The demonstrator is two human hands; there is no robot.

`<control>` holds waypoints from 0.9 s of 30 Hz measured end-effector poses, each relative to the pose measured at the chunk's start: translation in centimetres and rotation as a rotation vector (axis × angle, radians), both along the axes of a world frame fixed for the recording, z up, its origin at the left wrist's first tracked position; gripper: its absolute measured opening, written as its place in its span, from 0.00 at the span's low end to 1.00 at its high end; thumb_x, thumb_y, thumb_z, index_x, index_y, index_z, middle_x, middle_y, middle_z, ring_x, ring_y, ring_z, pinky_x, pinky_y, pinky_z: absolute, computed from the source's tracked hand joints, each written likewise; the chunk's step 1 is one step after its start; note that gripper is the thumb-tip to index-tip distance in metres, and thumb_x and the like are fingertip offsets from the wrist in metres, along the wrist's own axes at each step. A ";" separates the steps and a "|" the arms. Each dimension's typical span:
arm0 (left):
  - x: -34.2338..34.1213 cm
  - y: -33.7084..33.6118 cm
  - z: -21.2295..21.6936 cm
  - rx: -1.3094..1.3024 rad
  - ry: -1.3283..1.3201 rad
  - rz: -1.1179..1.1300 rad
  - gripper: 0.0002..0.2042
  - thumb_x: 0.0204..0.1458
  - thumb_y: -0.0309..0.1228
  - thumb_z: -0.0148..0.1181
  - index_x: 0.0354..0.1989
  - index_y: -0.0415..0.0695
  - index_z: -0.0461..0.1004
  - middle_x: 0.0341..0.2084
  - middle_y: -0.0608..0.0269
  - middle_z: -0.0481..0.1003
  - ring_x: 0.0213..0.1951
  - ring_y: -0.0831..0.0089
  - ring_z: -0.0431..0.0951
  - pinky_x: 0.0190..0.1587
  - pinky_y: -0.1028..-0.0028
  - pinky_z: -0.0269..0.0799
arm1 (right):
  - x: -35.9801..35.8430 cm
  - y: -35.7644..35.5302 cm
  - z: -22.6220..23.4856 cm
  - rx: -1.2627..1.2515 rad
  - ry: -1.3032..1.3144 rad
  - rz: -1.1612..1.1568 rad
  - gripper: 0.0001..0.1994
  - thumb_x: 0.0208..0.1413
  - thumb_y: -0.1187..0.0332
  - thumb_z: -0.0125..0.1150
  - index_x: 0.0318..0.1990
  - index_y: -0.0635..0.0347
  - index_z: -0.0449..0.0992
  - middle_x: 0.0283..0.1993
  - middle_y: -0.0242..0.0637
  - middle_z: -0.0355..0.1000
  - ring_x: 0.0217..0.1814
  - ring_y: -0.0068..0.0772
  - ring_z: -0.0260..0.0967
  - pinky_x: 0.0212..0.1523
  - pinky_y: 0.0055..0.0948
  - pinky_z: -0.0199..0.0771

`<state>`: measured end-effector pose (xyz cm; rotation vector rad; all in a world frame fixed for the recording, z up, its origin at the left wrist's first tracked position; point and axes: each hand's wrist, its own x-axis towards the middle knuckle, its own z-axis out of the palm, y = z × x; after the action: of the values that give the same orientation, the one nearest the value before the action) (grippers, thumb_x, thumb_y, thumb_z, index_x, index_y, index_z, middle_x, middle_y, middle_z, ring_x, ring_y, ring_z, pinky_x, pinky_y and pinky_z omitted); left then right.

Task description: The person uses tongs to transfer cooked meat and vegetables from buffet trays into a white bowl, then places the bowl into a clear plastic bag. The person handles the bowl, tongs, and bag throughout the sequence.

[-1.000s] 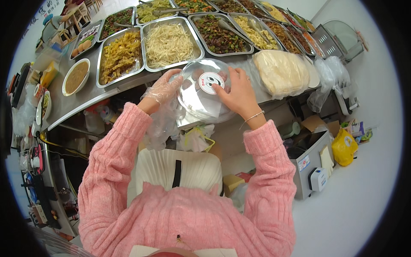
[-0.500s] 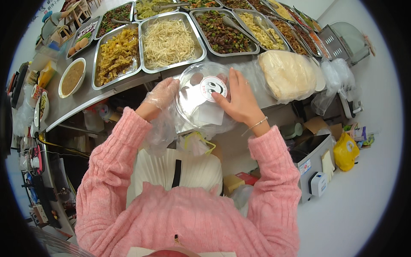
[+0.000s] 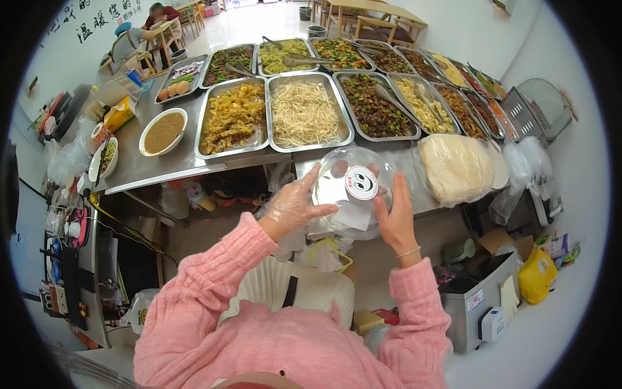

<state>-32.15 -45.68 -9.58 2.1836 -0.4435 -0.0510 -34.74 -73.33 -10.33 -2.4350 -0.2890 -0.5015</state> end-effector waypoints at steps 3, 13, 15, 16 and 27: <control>0.2 -0.4 -0.1 0.036 -0.024 0.025 0.54 0.40 0.58 0.72 0.70 0.35 0.54 0.32 0.36 0.77 0.38 0.44 0.80 0.42 0.58 0.74 | 0.5 -0.1 -1.5 -0.017 -0.021 0.008 0.38 0.65 0.48 0.50 0.68 0.76 0.54 0.71 0.64 0.53 0.75 0.61 0.48 0.73 0.44 0.46; -4.7 4.9 -0.5 -0.152 -0.161 0.182 0.34 0.52 0.48 0.68 0.64 0.45 0.65 0.50 0.49 0.76 0.49 0.54 0.76 0.55 0.64 0.69 | -1.1 -2.4 0.3 0.313 0.378 -0.417 0.42 0.46 0.42 0.73 0.52 0.75 0.68 0.38 0.38 0.69 0.36 0.28 0.69 0.32 0.26 0.72; -7.6 8.8 -1.6 -0.590 0.128 0.081 0.27 0.54 0.37 0.63 0.62 0.43 0.65 0.37 0.64 0.70 0.38 0.69 0.71 0.45 0.71 0.70 | -2.5 -3.3 0.6 0.477 0.614 -0.380 0.37 0.46 0.42 0.73 0.47 0.70 0.69 0.36 0.35 0.69 0.35 0.25 0.71 0.26 0.25 0.74; -9.0 10.6 -2.4 -0.944 0.427 0.038 0.24 0.54 0.32 0.59 0.60 0.42 0.65 0.32 0.68 0.66 0.33 0.73 0.68 0.40 0.73 0.69 | -3.3 -3.5 0.3 0.553 0.592 -0.383 0.35 0.47 0.42 0.72 0.44 0.67 0.69 0.37 0.36 0.69 0.35 0.23 0.72 0.24 0.25 0.75; -24.3 17.5 -11.5 -0.639 0.312 0.255 0.19 0.43 0.16 0.47 0.46 0.41 0.70 0.37 0.63 0.71 0.38 0.74 0.72 0.48 0.77 0.68 | -16.7 3.3 -2.9 1.608 0.625 0.090 0.18 0.67 0.60 0.53 0.59 0.59 0.71 0.57 0.40 0.72 0.58 0.38 0.69 0.58 0.43 0.71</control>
<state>-56.48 -28.21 -21.07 1.5486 0.0088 -0.0939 -51.46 -69.98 -13.19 -0.8830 0.2346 0.1352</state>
